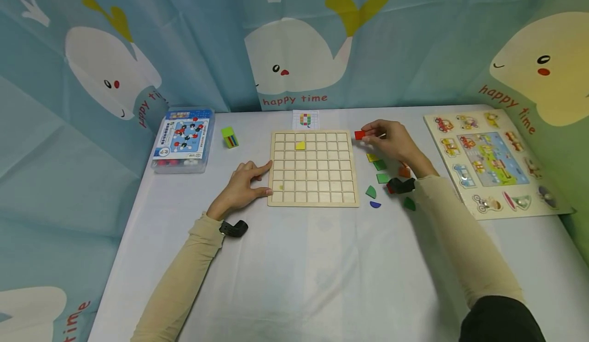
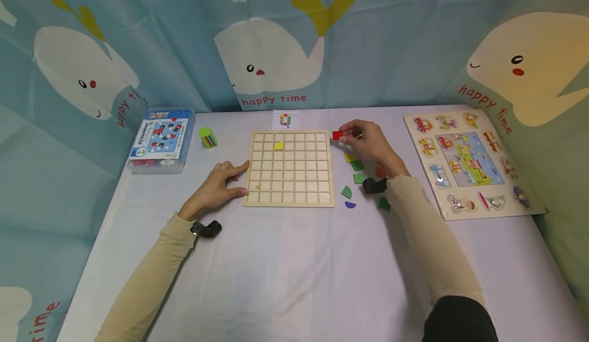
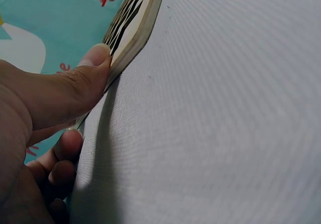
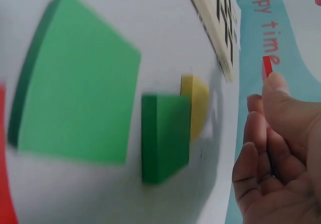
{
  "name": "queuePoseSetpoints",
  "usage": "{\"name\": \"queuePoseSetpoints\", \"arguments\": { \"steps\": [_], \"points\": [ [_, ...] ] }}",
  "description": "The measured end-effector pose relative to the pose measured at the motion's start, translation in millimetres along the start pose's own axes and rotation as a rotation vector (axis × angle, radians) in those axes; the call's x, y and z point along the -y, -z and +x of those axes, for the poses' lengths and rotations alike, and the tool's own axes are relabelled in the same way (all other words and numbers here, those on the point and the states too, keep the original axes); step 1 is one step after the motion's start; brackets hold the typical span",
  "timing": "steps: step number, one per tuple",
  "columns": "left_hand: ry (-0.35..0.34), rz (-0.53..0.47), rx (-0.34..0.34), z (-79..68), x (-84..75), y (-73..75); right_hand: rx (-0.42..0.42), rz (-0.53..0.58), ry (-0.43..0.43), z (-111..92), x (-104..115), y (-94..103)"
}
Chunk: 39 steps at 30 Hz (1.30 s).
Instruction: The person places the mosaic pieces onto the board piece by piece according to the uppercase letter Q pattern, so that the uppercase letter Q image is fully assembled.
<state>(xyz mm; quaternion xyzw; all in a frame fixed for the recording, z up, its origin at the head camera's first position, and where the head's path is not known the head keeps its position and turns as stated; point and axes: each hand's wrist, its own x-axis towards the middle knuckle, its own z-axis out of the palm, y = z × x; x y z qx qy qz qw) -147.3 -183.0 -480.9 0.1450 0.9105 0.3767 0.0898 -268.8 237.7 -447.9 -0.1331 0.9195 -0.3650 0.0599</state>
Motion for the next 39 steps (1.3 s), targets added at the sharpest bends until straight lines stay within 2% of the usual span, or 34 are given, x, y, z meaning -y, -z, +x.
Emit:
{"name": "queuePoseSetpoints", "arguments": {
  "steps": [7, 15, 20, 39],
  "points": [
    [-0.008, 0.008, -0.005, -0.3, 0.4, -0.9, -0.02, 0.033, 0.028, 5, 9, -10.5],
    [-0.013, 0.003, -0.006, -0.2, 1.9, -1.2, 0.027, 0.112, 0.013, 11, 20, -22.3],
    [-0.011, -0.003, -0.001, -0.6, 0.2, -0.1, 0.051, 0.134, 0.042, 15, 27, -30.6],
    [-0.007, 0.0, -0.002, 0.3, 0.9, -0.2, 0.099, 0.132, 0.131, 29, 50, -56.9]
  ]
}}
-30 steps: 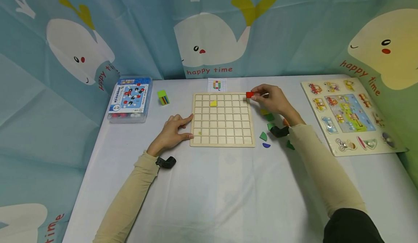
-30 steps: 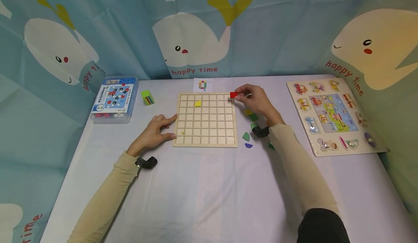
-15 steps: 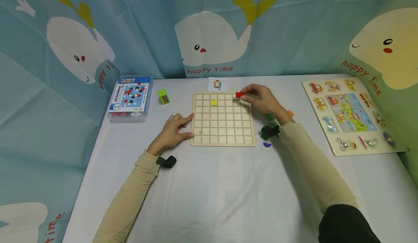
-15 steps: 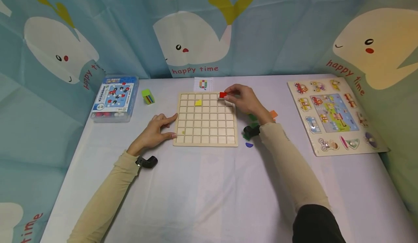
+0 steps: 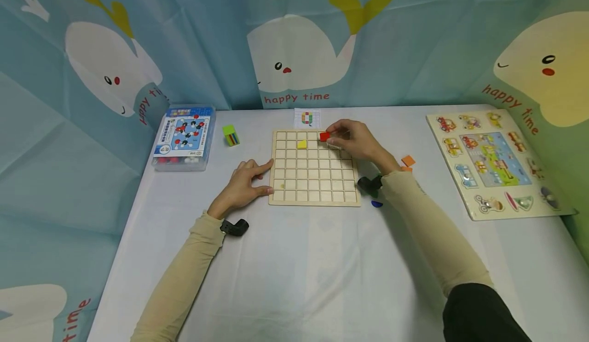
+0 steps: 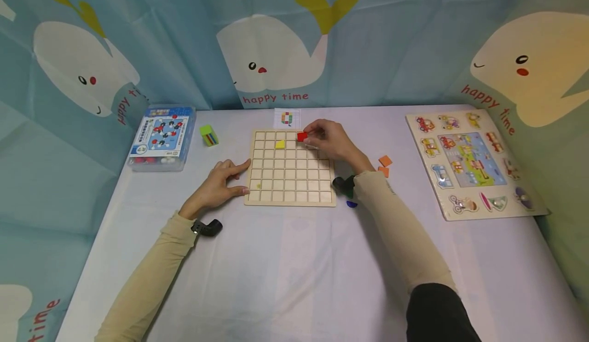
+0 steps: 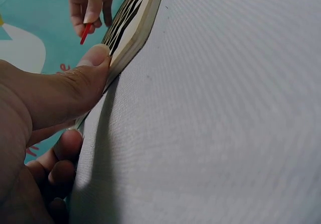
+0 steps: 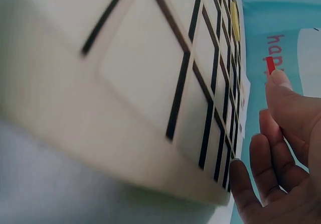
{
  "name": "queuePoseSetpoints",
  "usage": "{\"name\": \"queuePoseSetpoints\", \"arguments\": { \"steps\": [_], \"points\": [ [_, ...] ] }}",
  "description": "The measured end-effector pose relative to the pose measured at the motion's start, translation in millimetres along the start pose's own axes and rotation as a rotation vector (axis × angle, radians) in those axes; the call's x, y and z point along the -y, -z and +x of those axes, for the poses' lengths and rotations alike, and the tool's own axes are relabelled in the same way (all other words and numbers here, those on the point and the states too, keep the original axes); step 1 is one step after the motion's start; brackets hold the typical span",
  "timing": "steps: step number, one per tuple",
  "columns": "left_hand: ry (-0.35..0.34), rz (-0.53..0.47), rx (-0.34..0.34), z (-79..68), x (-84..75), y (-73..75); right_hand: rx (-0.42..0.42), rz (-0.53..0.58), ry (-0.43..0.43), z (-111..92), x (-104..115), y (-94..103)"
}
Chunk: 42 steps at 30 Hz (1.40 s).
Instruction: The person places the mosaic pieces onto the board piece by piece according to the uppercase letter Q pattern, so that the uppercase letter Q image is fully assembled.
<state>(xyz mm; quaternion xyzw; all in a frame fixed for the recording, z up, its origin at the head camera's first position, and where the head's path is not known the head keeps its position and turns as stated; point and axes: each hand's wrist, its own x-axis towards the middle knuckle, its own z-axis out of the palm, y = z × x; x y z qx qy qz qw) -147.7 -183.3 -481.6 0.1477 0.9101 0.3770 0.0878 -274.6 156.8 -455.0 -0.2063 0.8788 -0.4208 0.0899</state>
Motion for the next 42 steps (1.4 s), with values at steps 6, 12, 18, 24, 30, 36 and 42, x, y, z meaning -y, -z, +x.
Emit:
{"name": "queuePoseSetpoints", "arguments": {
  "steps": [6, 12, 18, 24, 30, 36, 42],
  "points": [
    [0.004, -0.006, -0.001, 0.7, 0.9, -0.7, 0.018, -0.014, -0.004, 4, 5, -5.8],
    [0.006, 0.003, 0.0, 0.9, 2.4, -0.8, 0.02, -0.028, 0.016, 7, 8, -8.5],
    [-0.001, 0.002, -0.003, 1.2, 3.4, -1.2, 0.036, -0.026, 0.01, 10, 12, -11.4],
    [-0.005, 0.006, -0.003, 1.3, 4.1, -1.5, 0.067, -0.039, -0.003, 13, 11, -16.3],
    [0.008, 0.006, 0.005, 1.6, 3.6, -1.2, 0.091, -0.06, -0.014, 17, 10, -18.6],
    [0.007, -0.001, 0.007, 1.0, 2.6, -0.6, 0.12, -0.078, -0.009, 19, 11, -19.8],
    [0.013, 0.0, 0.005, 1.2, 2.5, -1.1, 0.131, -0.087, -0.013, 20, 10, -20.9]
  ]
}}
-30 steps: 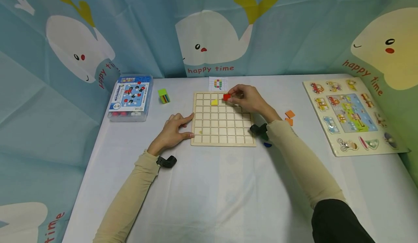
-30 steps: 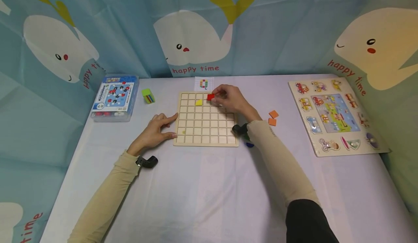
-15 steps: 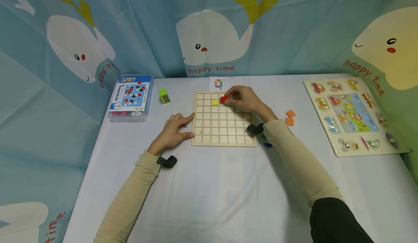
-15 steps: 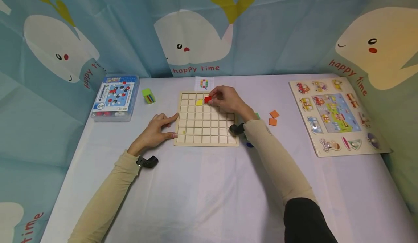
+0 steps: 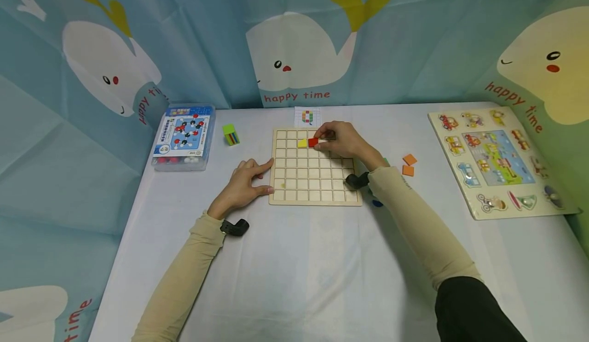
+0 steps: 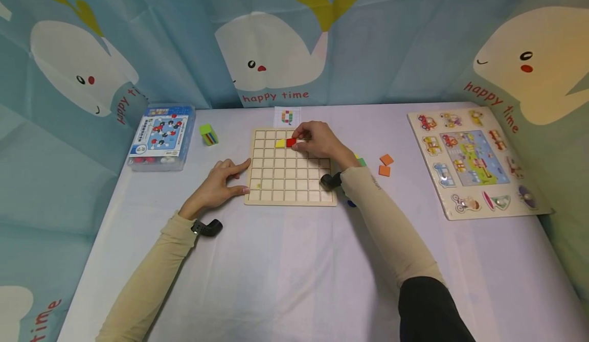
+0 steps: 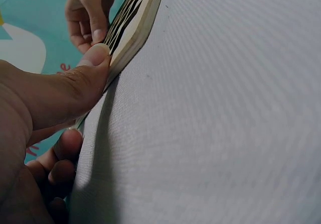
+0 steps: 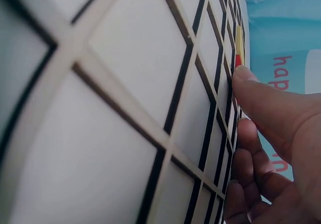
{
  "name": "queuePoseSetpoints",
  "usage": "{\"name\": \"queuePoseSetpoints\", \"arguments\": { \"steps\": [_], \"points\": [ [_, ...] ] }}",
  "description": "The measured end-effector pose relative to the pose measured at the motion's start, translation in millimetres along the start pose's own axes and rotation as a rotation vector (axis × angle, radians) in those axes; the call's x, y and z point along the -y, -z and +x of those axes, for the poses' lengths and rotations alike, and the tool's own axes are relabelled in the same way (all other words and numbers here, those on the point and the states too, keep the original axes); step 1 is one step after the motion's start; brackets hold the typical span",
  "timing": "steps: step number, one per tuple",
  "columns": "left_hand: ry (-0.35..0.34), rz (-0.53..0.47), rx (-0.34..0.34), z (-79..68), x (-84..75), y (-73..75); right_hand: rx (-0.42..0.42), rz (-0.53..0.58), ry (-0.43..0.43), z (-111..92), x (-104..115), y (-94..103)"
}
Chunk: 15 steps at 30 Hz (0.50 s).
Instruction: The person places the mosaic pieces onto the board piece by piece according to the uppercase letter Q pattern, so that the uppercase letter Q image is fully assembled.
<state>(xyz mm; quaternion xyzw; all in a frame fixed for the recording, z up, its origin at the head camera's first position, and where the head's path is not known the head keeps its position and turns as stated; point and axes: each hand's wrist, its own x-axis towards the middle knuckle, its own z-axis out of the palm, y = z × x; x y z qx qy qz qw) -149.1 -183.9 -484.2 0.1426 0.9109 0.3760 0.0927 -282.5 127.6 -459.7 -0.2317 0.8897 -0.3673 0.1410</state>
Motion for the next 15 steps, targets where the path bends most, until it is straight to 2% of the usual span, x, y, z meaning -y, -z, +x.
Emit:
{"name": "queuePoseSetpoints", "arguments": {
  "steps": [15],
  "points": [
    [-0.012, 0.002, -0.005, -0.4, 0.2, 0.6, -0.011, -0.021, -0.003, 0.3, 2.2, -2.1]
  ]
}}
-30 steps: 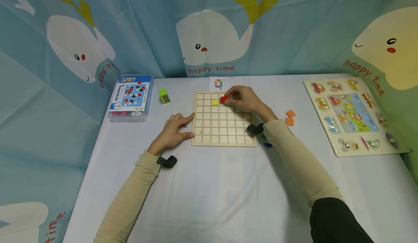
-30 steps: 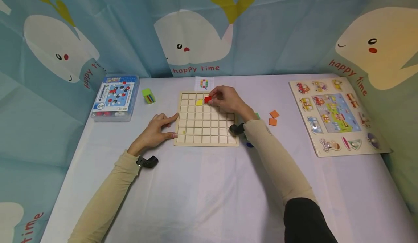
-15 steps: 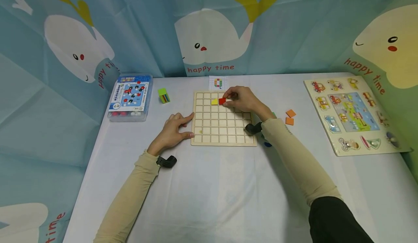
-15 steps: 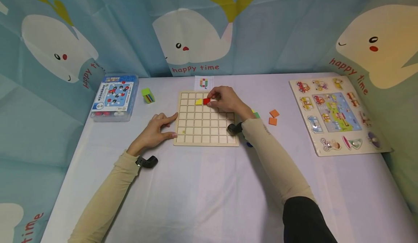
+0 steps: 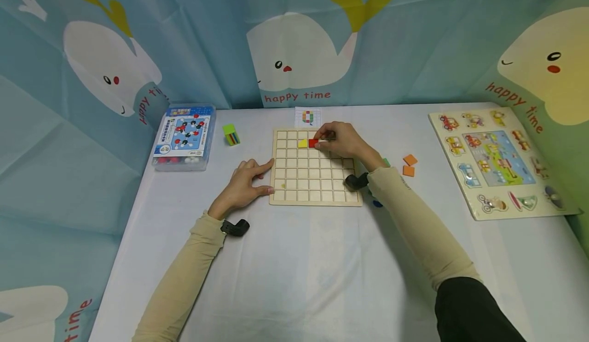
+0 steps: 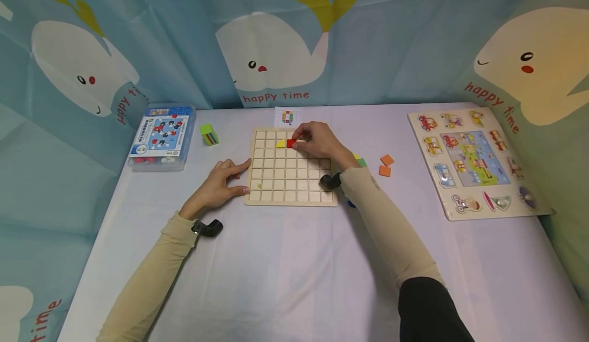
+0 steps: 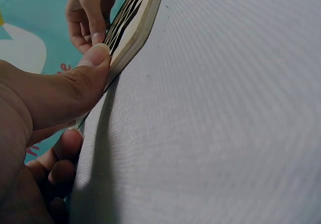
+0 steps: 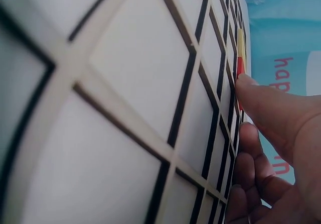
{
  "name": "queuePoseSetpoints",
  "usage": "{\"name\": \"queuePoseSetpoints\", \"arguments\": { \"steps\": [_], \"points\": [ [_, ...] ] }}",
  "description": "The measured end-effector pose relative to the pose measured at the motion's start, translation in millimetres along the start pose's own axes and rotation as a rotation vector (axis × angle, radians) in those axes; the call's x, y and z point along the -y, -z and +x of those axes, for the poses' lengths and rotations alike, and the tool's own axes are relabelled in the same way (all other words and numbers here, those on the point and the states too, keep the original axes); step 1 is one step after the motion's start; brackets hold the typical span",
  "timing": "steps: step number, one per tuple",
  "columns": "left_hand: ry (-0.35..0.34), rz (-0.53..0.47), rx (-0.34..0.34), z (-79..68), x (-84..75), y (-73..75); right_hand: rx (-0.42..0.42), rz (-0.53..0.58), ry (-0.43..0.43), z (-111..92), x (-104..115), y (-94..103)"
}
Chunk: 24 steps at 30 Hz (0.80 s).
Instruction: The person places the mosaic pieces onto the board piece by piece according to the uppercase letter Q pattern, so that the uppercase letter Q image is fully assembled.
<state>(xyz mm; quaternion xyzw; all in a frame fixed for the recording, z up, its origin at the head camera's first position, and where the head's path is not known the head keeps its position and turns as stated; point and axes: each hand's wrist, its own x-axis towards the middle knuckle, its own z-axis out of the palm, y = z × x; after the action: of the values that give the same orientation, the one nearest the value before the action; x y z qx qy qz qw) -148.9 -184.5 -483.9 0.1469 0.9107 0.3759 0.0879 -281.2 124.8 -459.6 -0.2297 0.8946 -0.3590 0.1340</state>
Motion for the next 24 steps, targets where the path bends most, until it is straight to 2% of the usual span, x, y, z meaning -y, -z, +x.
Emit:
{"name": "queuePoseSetpoints", "arguments": {
  "steps": [9, 17, 24],
  "points": [
    [-0.016, -0.011, -0.015, -0.7, -1.9, -0.3, -0.024, -0.016, 0.01, -1.4, 2.7, -1.3],
    [-0.002, -0.012, -0.014, -0.3, -2.0, -1.0, -0.002, -0.018, 0.021, -1.8, 2.4, 0.2],
    [0.0, -0.014, -0.008, -0.2, -1.5, -0.7, -0.01, 0.016, 0.023, -7.6, -0.4, 6.2]
  ]
}}
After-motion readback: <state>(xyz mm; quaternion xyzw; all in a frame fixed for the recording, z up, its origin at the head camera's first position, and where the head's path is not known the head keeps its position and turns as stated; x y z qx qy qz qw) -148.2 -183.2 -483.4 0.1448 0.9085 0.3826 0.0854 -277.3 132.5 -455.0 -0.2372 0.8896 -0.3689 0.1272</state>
